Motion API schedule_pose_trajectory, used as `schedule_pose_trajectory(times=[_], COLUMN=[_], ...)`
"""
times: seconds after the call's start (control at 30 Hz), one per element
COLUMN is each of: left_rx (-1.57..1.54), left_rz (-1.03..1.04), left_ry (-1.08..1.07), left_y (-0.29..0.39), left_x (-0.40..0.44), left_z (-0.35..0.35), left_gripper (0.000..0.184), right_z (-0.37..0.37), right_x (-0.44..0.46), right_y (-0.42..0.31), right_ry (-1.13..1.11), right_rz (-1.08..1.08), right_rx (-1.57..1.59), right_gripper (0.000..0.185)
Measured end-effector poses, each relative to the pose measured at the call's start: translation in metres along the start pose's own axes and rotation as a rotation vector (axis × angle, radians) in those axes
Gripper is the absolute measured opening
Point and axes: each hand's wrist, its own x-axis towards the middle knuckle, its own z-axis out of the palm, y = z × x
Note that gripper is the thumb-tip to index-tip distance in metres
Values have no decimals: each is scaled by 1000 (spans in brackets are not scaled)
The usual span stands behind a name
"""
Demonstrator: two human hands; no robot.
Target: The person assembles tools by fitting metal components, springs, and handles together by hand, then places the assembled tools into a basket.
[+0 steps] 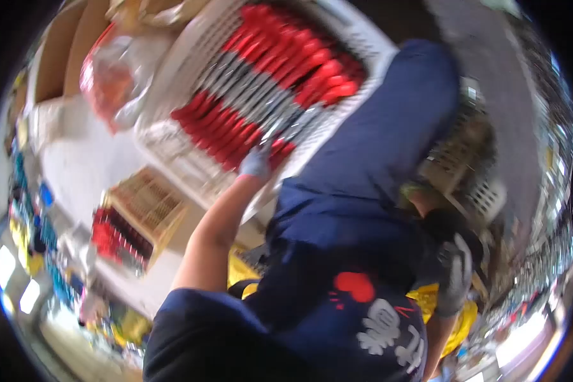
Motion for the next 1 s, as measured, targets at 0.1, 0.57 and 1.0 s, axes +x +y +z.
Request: schedule_pose_trajectory(times=[0.1, 0.57, 1.0], left_rx=[219, -227, 72], left_rz=[8, 621, 1579], left_ry=[-231, 10, 704], left_y=[28, 286, 598], left_x=[-2, -85, -111], left_z=[-27, -270, -224], left_gripper=[51, 20, 15], right_z=[-25, -416, -545], right_x=[-8, -51, -40], right_y=[4, 181, 299], right_ry=[79, 1440, 1153], right_rz=[-89, 259, -142], right_rx=[-93, -897, -924], right_gripper=[30, 41, 25])
